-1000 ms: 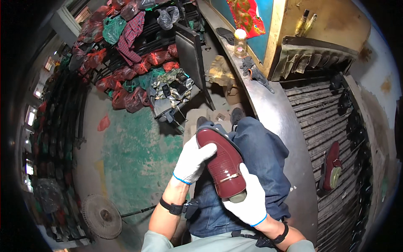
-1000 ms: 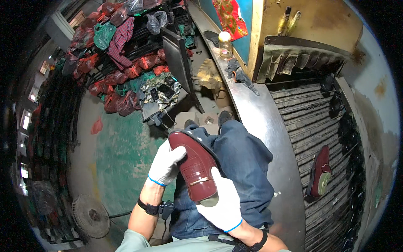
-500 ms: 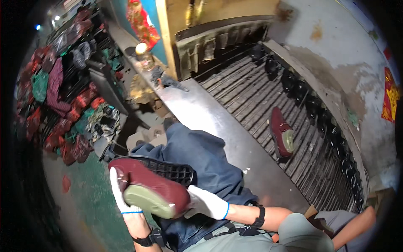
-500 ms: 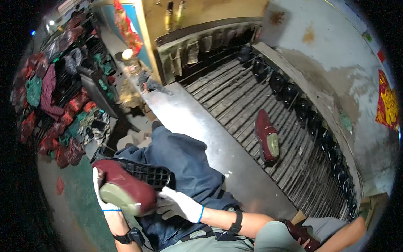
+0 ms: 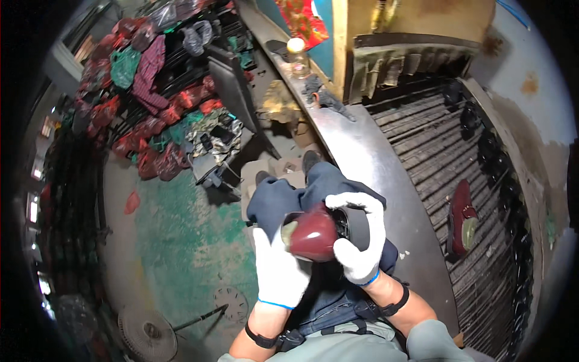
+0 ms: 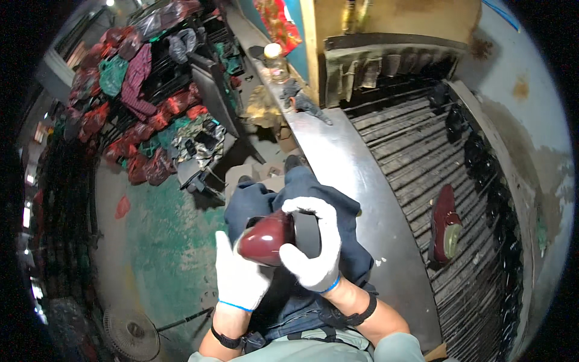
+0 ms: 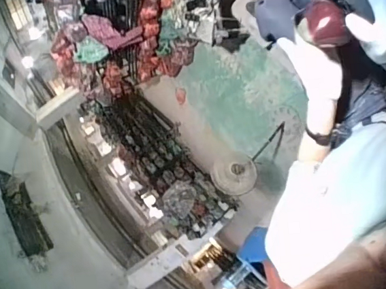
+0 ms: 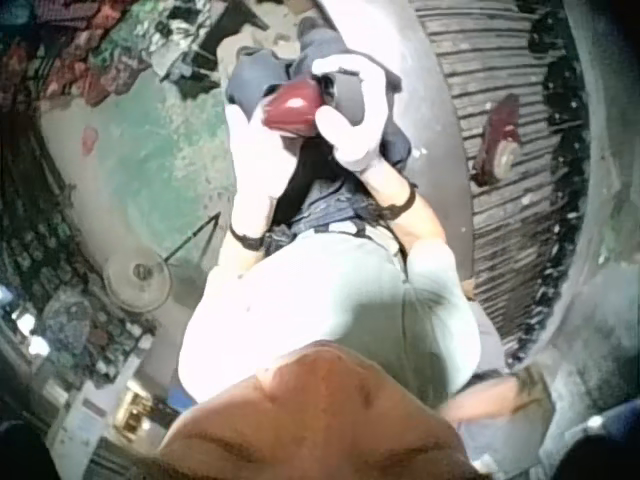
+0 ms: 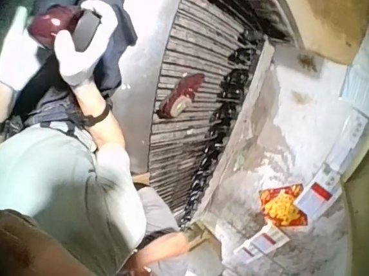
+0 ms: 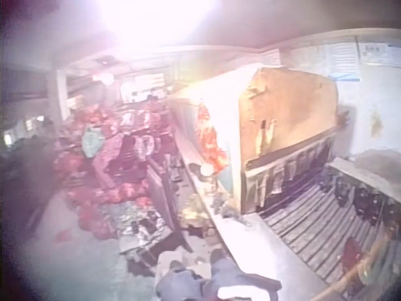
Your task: The person polishes a maroon leather shoe using a cloth and a brush. They repeatedly rub the shoe's surface, rotate it to access different areas, and alternate between the cloth and brush to finish the shoe.
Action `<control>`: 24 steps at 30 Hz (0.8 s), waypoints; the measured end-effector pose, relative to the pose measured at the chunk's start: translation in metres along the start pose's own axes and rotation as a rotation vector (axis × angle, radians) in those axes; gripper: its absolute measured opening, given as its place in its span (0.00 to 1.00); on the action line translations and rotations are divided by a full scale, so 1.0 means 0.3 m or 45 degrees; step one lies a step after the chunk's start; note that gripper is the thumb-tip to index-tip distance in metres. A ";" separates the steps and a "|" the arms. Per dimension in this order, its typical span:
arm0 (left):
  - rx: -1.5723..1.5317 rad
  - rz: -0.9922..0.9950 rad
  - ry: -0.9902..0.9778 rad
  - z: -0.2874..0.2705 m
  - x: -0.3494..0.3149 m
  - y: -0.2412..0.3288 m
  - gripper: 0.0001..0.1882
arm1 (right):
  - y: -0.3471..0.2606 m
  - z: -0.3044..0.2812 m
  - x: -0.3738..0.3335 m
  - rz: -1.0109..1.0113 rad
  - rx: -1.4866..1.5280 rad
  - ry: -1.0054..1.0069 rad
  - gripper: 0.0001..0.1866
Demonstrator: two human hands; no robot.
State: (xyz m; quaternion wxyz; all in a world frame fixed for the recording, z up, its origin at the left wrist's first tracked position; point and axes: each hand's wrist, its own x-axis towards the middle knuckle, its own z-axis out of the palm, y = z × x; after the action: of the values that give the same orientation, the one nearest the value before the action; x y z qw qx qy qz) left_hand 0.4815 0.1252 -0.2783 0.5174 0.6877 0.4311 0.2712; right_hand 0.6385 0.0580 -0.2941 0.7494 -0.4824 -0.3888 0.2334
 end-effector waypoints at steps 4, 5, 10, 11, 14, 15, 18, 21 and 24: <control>-0.605 0.150 0.431 0.058 0.017 0.047 0.45 | 0.031 0.025 -0.003 -0.058 -0.109 -0.103 0.31; -0.460 0.287 0.449 0.055 0.019 0.025 0.42 | 0.027 0.030 0.002 -0.082 -0.116 -0.111 0.32; 0.154 0.687 0.531 0.044 0.090 0.036 0.27 | 0.072 0.020 0.007 -0.096 0.000 -0.080 0.32; 0.111 0.676 0.552 0.051 0.100 0.031 0.26 | 0.064 0.023 0.009 -0.107 -0.040 -0.084 0.32; 0.059 0.679 0.614 0.052 0.113 0.031 0.22 | 0.049 0.039 0.006 -0.113 -0.111 -0.064 0.32; 0.083 0.700 0.619 0.056 0.117 0.031 0.21 | 0.050 0.044 0.006 -0.110 -0.129 -0.048 0.32; 0.120 0.725 0.638 0.070 0.122 0.038 0.20 | 0.033 0.061 0.011 -0.086 -0.173 -0.029 0.32; 0.086 0.713 0.648 0.100 0.124 0.033 0.19 | 0.045 0.073 0.003 -0.089 -0.147 0.033 0.31; 0.114 0.689 0.649 0.110 0.122 0.024 0.19 | 0.058 0.057 0.006 -0.108 -0.185 0.030 0.29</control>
State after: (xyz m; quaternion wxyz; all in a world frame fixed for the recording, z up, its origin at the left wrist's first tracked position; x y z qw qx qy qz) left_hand 0.5284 0.1408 -0.2847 0.2726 0.7090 0.3601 0.5416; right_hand 0.6261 0.0759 -0.3054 0.7262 -0.5213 -0.4159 0.1669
